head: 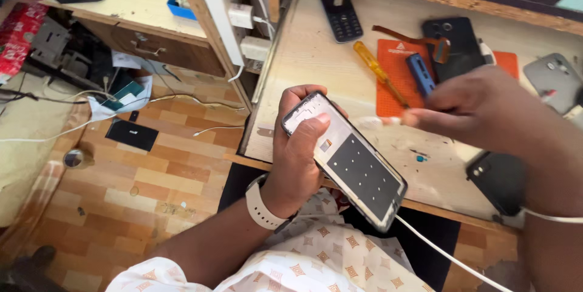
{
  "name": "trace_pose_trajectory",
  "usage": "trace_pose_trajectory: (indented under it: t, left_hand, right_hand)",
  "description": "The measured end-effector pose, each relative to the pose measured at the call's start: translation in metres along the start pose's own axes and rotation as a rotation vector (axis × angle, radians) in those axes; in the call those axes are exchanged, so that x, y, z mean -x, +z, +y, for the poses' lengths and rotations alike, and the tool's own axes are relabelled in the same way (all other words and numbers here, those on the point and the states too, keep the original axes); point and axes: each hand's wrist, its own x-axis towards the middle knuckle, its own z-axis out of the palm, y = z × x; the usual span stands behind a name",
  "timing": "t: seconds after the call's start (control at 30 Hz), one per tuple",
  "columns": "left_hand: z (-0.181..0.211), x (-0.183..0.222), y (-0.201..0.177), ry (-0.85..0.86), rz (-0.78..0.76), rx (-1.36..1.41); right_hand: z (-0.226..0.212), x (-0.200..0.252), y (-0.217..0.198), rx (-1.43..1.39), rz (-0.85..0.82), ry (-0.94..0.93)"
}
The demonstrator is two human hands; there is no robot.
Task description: The person cleans the back of a disassembled smartphone with a toothbrush and then uses a blue precision screwdriver to remove screws from the device's internal frame.
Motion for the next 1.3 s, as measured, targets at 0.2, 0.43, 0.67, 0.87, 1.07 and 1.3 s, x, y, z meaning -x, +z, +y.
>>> trace_pose_trajectory:
  t: [0.2,0.43,0.67,0.87,1.07,1.3]
  left_hand:
    - [0.0,0.002,-0.001,-0.002,0.013,0.028]
    - [-0.009,-0.004,-0.006,0.063,-0.005,0.02]
    - [-0.01,-0.004,-0.008,-0.045,0.052,0.203]
    - [-0.009,-0.003,-0.006,0.0,0.031,0.126]
    - [-0.01,-0.001,-0.003,0.02,0.038,0.036]
    - [0.023,0.004,-0.027,-0.041,-0.216,-0.153]
  right_hand:
    - [0.036,-0.003,0.008,-0.63,0.206,-0.052]
    - [0.046,-0.015,0.03,-0.905,-0.075,0.078]
    - [0.066,-0.018,0.032,-0.833,-0.38,-0.054]
    - [0.054,-0.019,0.03,-0.96,-0.569,0.123]
    - [0.043,-0.016,0.03,-0.988,-0.562,0.064]
    - [0.048,-0.016,0.023,-0.867,-0.591,0.052]
